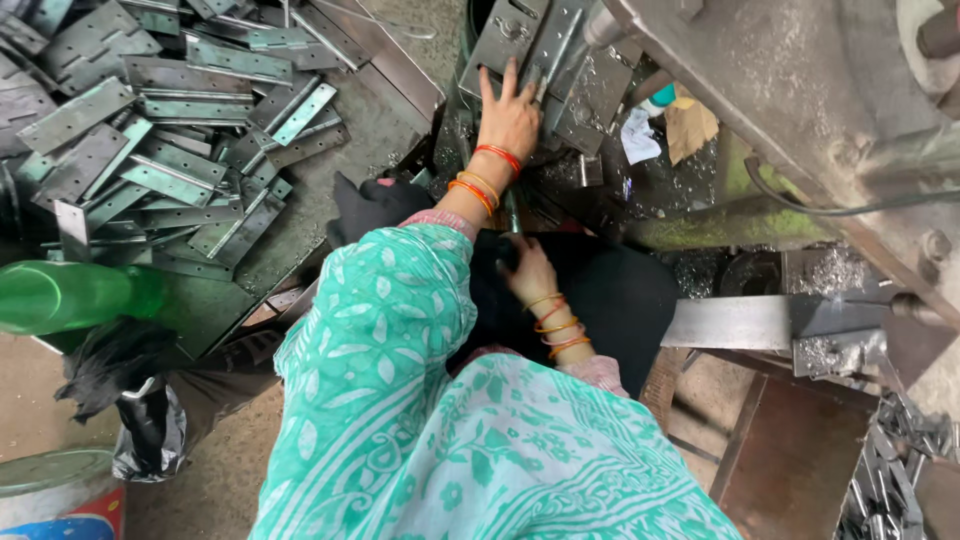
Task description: The person operates a manual press machine to process metal hinge components. They pick up each hinge from a pile, place it into the machine, and activate the press with a lever. The processed hinges are then removed and placed back onto the pile.
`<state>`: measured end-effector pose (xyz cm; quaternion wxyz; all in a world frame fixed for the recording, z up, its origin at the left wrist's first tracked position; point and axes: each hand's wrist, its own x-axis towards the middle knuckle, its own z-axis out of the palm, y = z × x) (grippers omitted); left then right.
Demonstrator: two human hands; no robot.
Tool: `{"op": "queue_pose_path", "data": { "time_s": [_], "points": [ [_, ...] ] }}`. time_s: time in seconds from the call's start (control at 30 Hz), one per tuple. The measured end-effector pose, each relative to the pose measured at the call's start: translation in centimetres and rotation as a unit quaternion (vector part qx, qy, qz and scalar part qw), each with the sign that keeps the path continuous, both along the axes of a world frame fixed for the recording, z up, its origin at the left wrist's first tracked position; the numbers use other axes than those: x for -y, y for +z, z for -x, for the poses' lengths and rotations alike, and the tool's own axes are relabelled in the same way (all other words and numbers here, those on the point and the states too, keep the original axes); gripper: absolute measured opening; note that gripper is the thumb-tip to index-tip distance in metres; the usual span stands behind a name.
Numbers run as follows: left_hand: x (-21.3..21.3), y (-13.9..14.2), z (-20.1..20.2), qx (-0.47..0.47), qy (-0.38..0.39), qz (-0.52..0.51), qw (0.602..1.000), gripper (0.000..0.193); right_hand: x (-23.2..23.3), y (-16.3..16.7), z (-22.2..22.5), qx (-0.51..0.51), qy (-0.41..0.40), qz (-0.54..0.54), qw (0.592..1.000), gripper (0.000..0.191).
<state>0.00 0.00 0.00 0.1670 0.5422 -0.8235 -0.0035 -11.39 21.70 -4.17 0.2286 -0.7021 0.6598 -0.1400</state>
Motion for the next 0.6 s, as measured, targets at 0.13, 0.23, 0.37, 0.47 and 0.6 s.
{"op": "queue_pose_path", "data": {
  "time_s": [0.13, 0.23, 0.37, 0.47, 0.6],
  "points": [
    [1.1, 0.1, 0.8, -0.003, 0.031, 0.019, 0.999, 0.044, 3.0, 3.8, 1.9, -0.059, 0.022, -0.042, 0.997, 0.052],
    [2.8, 0.8, 1.2, 0.012, 0.038, -0.023, 0.999, 0.041, 4.3, 4.6, 2.1, -0.08, 0.031, -0.03, 0.996, 0.049],
    [3.8, 0.7, 1.9, 0.011, 0.045, -0.037, 0.998, 0.04, 1.3, 1.6, -0.4, -0.098, 0.0, 0.007, 0.995, 0.059],
    [3.5, -0.1, 1.8, 0.003, 0.037, -0.013, 0.999, 0.039, -1.6, -0.3, -2.2, 0.024, -0.028, 0.058, 0.998, 0.049],
    [2.9, -0.4, 0.9, -0.008, 0.025, 0.034, 0.999, 0.042, -2.1, -0.6, -1.7, 0.007, -0.031, 0.0, 0.999, 0.048]
  ]
}}
